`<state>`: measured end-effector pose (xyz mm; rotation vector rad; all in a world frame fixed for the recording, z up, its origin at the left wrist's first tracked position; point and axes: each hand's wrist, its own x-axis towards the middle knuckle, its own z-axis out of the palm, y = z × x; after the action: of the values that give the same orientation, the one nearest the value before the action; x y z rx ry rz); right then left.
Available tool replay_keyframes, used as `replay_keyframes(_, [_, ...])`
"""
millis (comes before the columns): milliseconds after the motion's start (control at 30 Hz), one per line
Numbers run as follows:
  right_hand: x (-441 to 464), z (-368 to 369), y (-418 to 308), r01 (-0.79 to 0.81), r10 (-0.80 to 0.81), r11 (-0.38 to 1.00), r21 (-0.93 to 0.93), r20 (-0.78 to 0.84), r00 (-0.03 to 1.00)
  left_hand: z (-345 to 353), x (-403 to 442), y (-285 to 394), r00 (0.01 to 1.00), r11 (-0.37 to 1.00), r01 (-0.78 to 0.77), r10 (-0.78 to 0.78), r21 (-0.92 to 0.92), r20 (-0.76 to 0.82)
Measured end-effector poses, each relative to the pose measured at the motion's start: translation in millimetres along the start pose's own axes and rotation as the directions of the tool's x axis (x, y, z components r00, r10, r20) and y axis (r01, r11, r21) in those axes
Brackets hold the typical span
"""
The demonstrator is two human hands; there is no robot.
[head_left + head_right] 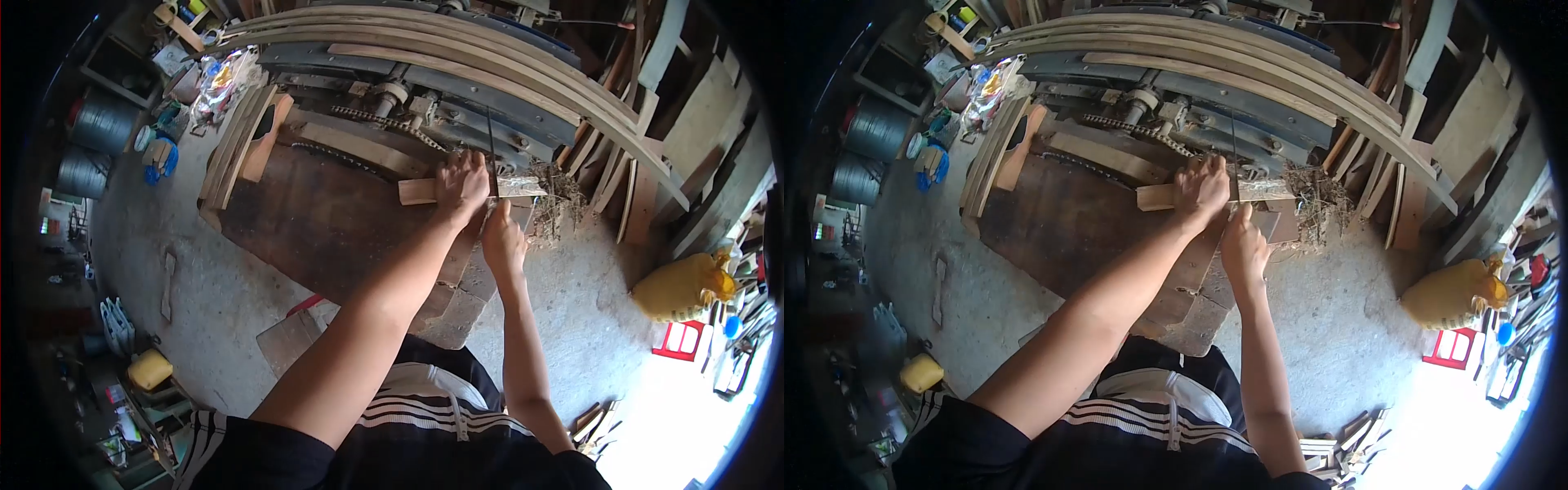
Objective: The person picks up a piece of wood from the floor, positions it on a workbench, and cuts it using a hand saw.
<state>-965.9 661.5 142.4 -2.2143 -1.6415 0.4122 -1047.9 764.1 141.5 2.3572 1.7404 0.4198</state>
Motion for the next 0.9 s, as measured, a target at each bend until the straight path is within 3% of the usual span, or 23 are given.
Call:
replay_keyframes(133, [-39, -3, 10, -0.002, 0.002, 0.998, -0.063, -0.005, 1.000, 2, -2, 1, 1.000, 1.000, 0.004, -0.004, 0.030, 0.000])
replay_keyframes(200, [-54, -12, 13, -0.018, 0.012, 0.989, -0.146, -0.042, 0.999, 3, -2, 1, 0.996, 0.996, -0.015, 0.023, 0.087, -0.090])
replay_keyframes(267, [-57, -13, 13, -0.069, 0.076, 0.996, -0.059, 0.131, 0.988, 3, -3, 1, 0.997, 0.996, -0.010, 0.018, 0.090, -0.081])
replay_keyframes(400, [-2, 6, 7, -0.005, 0.004, 0.999, -0.044, -0.005, 1.000, 4, 0, 1, 0.998, 0.998, 0.000, 0.004, 0.064, -0.056])
replay_keyframes(533, [-33, -2, 10, -0.023, 0.021, 0.999, -0.039, -0.044, 0.999, 3, -3, 3, 0.996, 0.997, -0.004, 0.010, 0.082, -0.085])
replay_keyframes(633, [-58, -16, 9, -0.139, 0.152, 0.986, -0.088, 0.156, 0.976, 6, -3, 4, 0.995, 0.993, 0.001, 0.011, 0.120, -0.098])
replay_keyframes(667, [-53, -12, 10, -0.151, 0.165, 0.984, -0.092, 0.164, 0.973, 9, -3, 1, 0.996, 0.994, -0.020, 0.029, 0.110, -0.085])
replay_keyframes(733, [-24, 0, 11, -0.051, 0.051, 0.999, -0.010, 0.031, 0.998, 3, -3, 3, 0.998, 0.995, -0.020, 0.026, 0.100, -0.053])
replay_keyframes(900, [-12, -7, 2, -0.066, 0.065, 0.997, 0.029, 0.045, 0.997, 6, -3, 3, 1.000, 0.998, 0.007, -0.005, 0.063, -0.029])
